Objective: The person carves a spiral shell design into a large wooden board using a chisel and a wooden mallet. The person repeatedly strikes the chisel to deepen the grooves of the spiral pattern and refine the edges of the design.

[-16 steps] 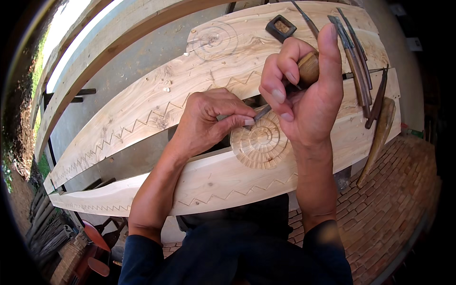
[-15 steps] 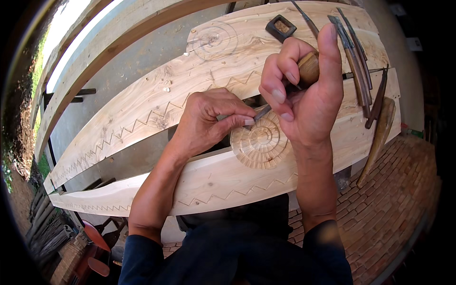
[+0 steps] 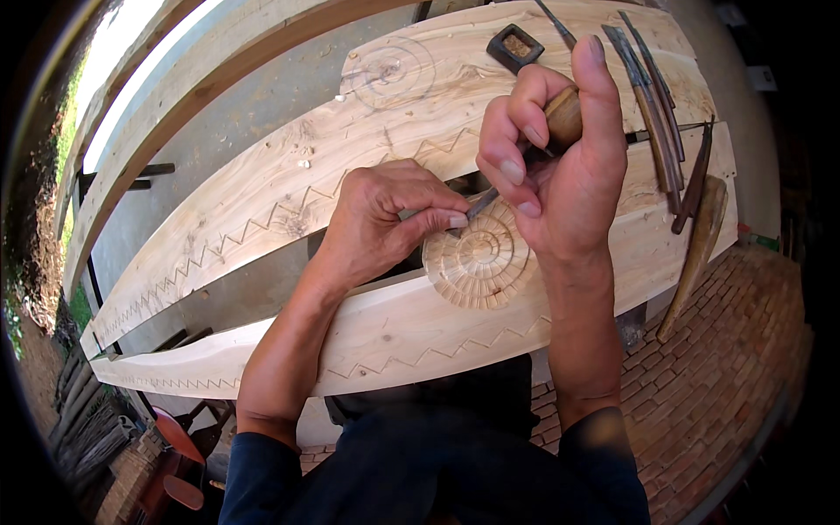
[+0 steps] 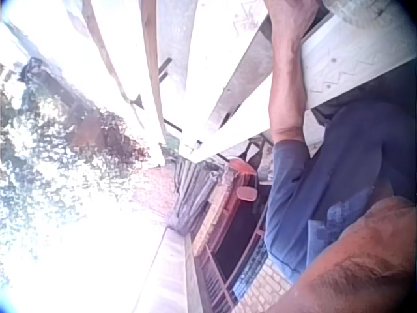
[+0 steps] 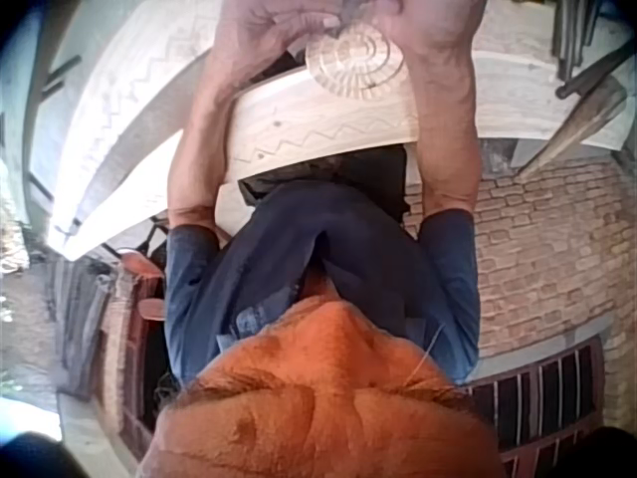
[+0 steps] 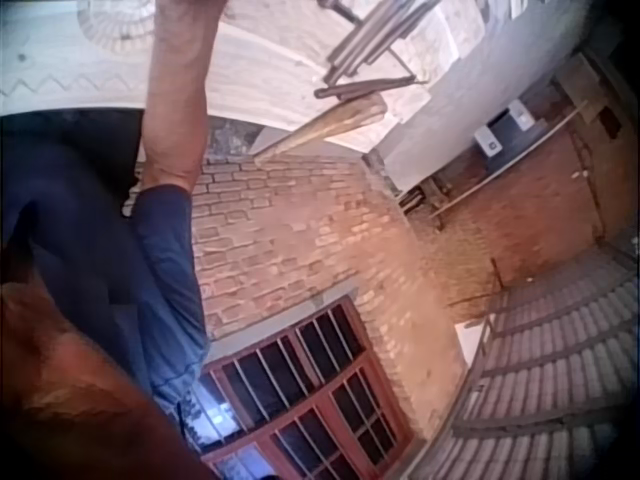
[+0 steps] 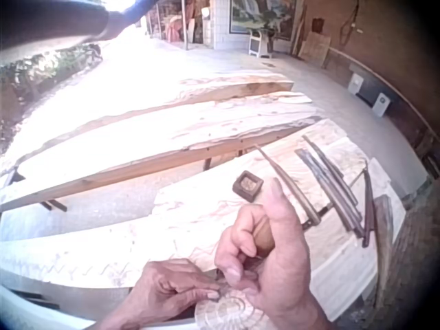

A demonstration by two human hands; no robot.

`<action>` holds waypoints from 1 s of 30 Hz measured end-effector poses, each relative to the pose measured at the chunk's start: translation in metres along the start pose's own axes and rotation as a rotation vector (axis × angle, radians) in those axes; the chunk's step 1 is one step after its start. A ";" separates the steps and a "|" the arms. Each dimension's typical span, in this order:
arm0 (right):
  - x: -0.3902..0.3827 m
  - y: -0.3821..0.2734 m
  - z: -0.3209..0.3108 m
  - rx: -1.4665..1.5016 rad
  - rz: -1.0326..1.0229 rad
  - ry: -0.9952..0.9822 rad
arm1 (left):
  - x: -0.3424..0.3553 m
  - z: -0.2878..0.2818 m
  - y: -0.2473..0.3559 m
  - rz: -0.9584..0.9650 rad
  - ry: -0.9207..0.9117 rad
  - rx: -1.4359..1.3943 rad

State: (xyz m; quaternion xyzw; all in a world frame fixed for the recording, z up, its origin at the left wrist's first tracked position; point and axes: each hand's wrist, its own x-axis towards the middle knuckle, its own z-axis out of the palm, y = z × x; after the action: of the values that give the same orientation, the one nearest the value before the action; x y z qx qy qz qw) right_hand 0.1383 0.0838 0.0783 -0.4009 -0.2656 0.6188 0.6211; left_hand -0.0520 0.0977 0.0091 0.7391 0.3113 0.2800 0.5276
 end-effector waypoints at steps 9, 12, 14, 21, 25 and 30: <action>-0.005 0.000 -0.004 0.021 -0.004 0.012 | 0.000 0.002 -0.001 0.021 0.006 -0.003; -0.004 0.000 0.003 -0.067 -0.019 0.051 | 0.001 0.002 -0.002 0.018 0.005 -0.007; -0.003 0.000 0.001 -0.068 -0.002 0.070 | 0.001 0.003 -0.002 0.006 0.008 -0.012; 0.001 0.001 -0.002 -0.067 0.026 0.085 | 0.001 0.003 -0.005 0.014 0.012 -0.018; 0.001 -0.001 0.001 -0.075 0.029 0.082 | 0.001 0.003 -0.004 0.008 0.005 -0.019; -0.002 -0.003 -0.005 -0.011 0.062 0.076 | -0.001 0.001 0.000 -0.028 0.078 -0.078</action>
State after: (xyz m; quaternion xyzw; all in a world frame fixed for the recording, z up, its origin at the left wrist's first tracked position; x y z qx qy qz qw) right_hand 0.1442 0.0809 0.0784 -0.4357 -0.2328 0.6207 0.6088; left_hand -0.0517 0.0961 0.0091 0.7020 0.3309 0.3133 0.5473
